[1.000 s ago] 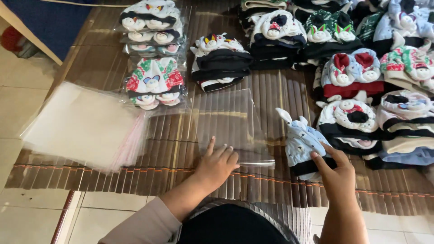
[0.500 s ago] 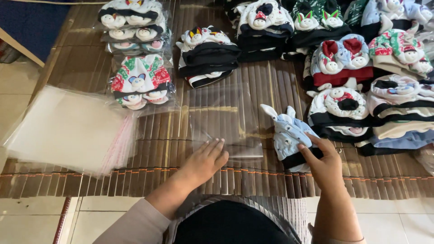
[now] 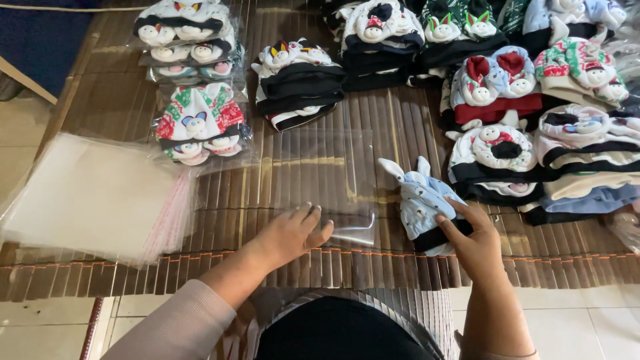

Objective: Packaging small fabric hats into individual plastic bags on a bamboo mat

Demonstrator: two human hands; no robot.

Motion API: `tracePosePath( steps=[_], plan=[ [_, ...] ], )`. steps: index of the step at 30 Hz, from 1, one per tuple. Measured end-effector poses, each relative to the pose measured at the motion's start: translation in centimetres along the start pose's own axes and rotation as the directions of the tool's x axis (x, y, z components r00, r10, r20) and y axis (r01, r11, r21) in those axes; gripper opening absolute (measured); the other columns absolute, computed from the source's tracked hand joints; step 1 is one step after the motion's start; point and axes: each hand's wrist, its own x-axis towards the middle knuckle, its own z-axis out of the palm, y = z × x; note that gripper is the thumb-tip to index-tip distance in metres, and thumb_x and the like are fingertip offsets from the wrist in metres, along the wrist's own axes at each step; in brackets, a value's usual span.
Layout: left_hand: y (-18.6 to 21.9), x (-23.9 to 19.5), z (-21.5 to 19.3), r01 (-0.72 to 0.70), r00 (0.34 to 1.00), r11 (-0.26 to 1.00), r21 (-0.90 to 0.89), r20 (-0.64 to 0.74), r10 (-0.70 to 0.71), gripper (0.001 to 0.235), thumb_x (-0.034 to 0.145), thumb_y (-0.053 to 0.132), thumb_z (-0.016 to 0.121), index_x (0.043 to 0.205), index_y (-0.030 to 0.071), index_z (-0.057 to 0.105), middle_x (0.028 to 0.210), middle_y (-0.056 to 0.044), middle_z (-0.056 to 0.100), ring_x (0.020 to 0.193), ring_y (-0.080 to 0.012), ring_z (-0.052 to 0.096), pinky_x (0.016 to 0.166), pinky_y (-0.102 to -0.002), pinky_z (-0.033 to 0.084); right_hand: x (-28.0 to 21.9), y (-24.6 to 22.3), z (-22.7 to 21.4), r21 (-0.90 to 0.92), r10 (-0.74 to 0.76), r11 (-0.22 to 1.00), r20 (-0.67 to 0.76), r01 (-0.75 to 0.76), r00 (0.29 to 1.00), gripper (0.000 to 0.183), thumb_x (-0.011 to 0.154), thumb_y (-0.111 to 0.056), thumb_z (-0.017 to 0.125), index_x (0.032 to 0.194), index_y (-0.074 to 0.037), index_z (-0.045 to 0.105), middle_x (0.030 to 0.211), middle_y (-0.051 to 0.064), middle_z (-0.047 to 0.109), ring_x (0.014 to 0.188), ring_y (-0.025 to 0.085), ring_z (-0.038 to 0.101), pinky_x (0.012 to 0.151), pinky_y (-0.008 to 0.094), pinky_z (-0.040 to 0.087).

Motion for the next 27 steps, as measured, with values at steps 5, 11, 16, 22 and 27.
tracePosePath(
  steps=[5, 11, 16, 22, 27],
  plan=[
    [-0.5, -0.1, 0.8, -0.008, 0.999, 1.000, -0.013, -0.040, 0.008, 0.028, 0.099, 0.025, 0.050, 0.126, 0.028, 0.042, 0.117, -0.013, 0.061, 0.107, -0.0330, 0.068, 0.071, -0.037, 0.058, -0.2, -0.7, -0.2, 0.012, 0.005, 1.000, -0.011, -0.005, 1.000, 0.045, 0.086, -0.029, 0.083, 0.129, -0.022, 0.075, 0.114, 0.014, 0.069, 0.120, 0.035, 0.063, 0.108, 0.048, 0.044],
    [-0.3, -0.9, 0.2, 0.107, 0.993, 0.984, -0.145, 0.069, -0.098, 0.036, 0.094, 0.032, 0.051, 0.128, 0.021, 0.050, 0.104, -0.013, 0.063, 0.108, -0.0368, 0.068, 0.085, -0.045, 0.058, 0.2, 0.4, -0.3, -0.012, 0.019, 1.000, 0.018, -0.018, 1.000, 0.045, 0.086, -0.032, 0.082, 0.131, -0.025, 0.074, 0.115, 0.012, 0.070, 0.121, 0.033, 0.062, 0.110, 0.048, 0.044],
    [0.3, -0.5, -0.8, 0.354, 0.926, 0.910, -0.215, 0.213, -0.311, 0.043, 0.085, 0.027, 0.052, 0.127, 0.020, 0.057, 0.092, -0.006, 0.069, 0.098, -0.0291, 0.073, 0.073, -0.039, 0.059, 0.2, 0.4, -0.3, -0.025, 0.016, 1.000, 0.017, -0.016, 1.000, 0.047, 0.085, -0.033, 0.082, 0.131, -0.027, 0.074, 0.115, 0.011, 0.069, 0.122, 0.033, 0.062, 0.110, 0.049, 0.044],
    [0.0, 2.5, -3.4, 0.618, 0.778, 0.716, -0.323, 0.382, -0.499, 0.015, 0.090, 0.026, 0.057, 0.103, 0.027, 0.063, 0.099, -0.001, 0.072, 0.097, -0.0229, 0.073, 0.070, -0.036, 0.060, 0.0, -0.5, -1.0, -0.029, 0.016, 0.999, 0.004, -0.015, 1.000, 0.049, 0.087, -0.031, 0.080, 0.135, -0.028, 0.071, 0.120, 0.010, 0.068, 0.124, 0.031, 0.061, 0.111, 0.048, 0.043],
    [0.6, 5.0, -4.7, 0.779, 0.622, 0.470, -0.414, 0.603, -0.500, 0.020, 0.088, 0.014, 0.060, 0.101, 0.021, 0.073, 0.096, -0.006, 0.066, 0.093, -0.0352, 0.069, 0.076, -0.045, 0.058, -0.4, -1.2, -1.5, -0.017, -0.011, 1.000, -0.037, 0.011, 0.999, 0.048, 0.087, -0.026, 0.080, 0.135, -0.027, 0.071, 0.119, 0.009, 0.068, 0.124, 0.030, 0.060, 0.112, 0.047, 0.042]
  ],
)
